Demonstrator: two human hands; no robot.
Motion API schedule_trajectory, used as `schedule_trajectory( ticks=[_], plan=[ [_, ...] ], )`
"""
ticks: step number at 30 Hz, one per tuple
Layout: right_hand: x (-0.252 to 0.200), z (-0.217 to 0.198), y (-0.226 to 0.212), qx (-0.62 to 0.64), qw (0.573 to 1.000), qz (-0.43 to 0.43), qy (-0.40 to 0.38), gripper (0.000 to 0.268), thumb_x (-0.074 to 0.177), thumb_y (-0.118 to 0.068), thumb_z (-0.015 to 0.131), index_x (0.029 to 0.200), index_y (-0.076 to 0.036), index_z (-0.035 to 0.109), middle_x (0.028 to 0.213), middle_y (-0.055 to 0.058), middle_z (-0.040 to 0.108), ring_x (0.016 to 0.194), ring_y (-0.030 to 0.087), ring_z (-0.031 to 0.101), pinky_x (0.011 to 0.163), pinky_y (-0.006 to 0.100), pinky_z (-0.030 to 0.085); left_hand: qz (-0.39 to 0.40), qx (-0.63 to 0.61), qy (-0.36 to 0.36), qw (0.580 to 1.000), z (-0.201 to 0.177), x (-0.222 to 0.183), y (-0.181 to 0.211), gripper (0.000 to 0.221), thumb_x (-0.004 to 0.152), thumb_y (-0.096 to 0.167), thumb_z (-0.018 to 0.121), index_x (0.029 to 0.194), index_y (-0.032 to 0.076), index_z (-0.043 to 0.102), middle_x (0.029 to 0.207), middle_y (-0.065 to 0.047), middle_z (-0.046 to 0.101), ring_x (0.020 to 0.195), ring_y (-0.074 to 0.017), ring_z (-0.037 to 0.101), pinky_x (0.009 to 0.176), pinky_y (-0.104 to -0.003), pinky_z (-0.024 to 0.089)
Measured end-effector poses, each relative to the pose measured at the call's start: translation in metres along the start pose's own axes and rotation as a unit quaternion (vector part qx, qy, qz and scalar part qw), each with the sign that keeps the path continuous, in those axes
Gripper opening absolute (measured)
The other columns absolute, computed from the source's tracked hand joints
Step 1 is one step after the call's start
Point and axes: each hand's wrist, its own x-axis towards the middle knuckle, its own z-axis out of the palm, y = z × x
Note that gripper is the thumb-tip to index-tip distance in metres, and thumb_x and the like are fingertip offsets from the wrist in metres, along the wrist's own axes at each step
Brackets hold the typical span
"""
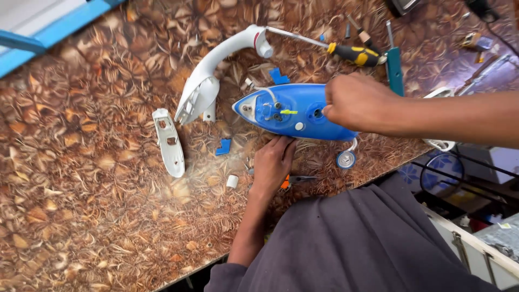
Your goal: Disassembling and reassembling an electric iron for repair using a screwdriver and pliers on a workbench.
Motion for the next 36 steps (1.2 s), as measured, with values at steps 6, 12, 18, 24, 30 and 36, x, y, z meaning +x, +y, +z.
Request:
schedule_trajectory(
  ticks=[6,12,18,24,30,36],
  plan=[
    [-0.017,-0.022,-0.031,-0.183,0.974,-0.133,-0.015,0.028,0.081,-0.026,0.064,0.083,-0.002,0.077,0.077,0.02,0.075,0.083,0.043,0.076,0.075,0.06,0.06,0.05,-0.002,0.001,0.999,-0.004,0.003,0.004,0.015,0.106,0.019,0.062,0.098,0.009,0.07,0.073,-0.006,0.061,0.062,-0.0252,0.067,0.05,-0.036,0.054],
    [-0.019,-0.009,-0.014,-0.391,0.812,-0.428,0.068,0.012,0.086,-0.005,0.059,0.079,-0.008,0.068,0.068,0.007,0.07,0.062,0.027,0.074,0.054,0.044,0.061,0.098,-0.01,0.044,0.994,-0.016,0.009,0.014,0.013,0.101,0.018,0.069,0.091,0.011,0.07,0.071,-0.009,0.061,0.062,-0.03,0.066,0.05,-0.038,0.053],
    [-0.009,0.004,0.009,-0.52,0.635,-0.566,0.075,0.009,0.087,-0.002,0.058,0.081,-0.001,0.066,0.062,0.008,0.058,0.051,0.02,0.065,0.043,0.042,0.054,0.12,-0.002,0.055,0.991,-0.018,0.008,0.004,0.019,0.102,0.015,0.068,0.084,0.01,0.066,0.068,-0.009,0.058,0.06,-0.0303,0.064,0.05,-0.037,0.051],
    [-0.024,-0.01,-0.004,-0.49,0.721,-0.491,0.004,0.018,0.09,0.003,0.055,0.1,0.006,0.069,0.075,0.018,0.07,0.06,0.026,0.073,0.051,0.041,0.061,0.101,0.009,0.055,0.993,-0.021,0.008,0.007,0.018,0.101,0.014,0.068,0.084,0.008,0.066,0.07,-0.01,0.061,0.065,-0.032,0.067,0.053,-0.039,0.053],
    [-0.035,-0.027,-0.015,-0.439,0.785,-0.436,0.004,0.018,0.09,0.004,0.06,0.106,0.005,0.07,0.085,0.019,0.074,0.073,0.031,0.079,0.057,0.045,0.066,0.083,0.015,0.051,0.995,-0.017,0.006,0.004,0.016,0.101,0.014,0.068,0.086,0.008,0.068,0.071,-0.01,0.063,0.066,-0.0307,0.069,0.055,-0.039,0.055],
    [-0.032,-0.023,-0.007,-0.343,0.863,-0.37,0.033,0.017,0.085,-0.003,0.066,0.101,0.0,0.069,0.079,0.019,0.074,0.066,0.036,0.077,0.055,0.049,0.065,0.07,0.011,0.033,0.997,-0.015,0.004,0.002,0.013,0.102,0.015,0.067,0.09,0.008,0.07,0.076,-0.009,0.067,0.07,-0.0271,0.071,0.059,-0.035,0.057]
  ],
)
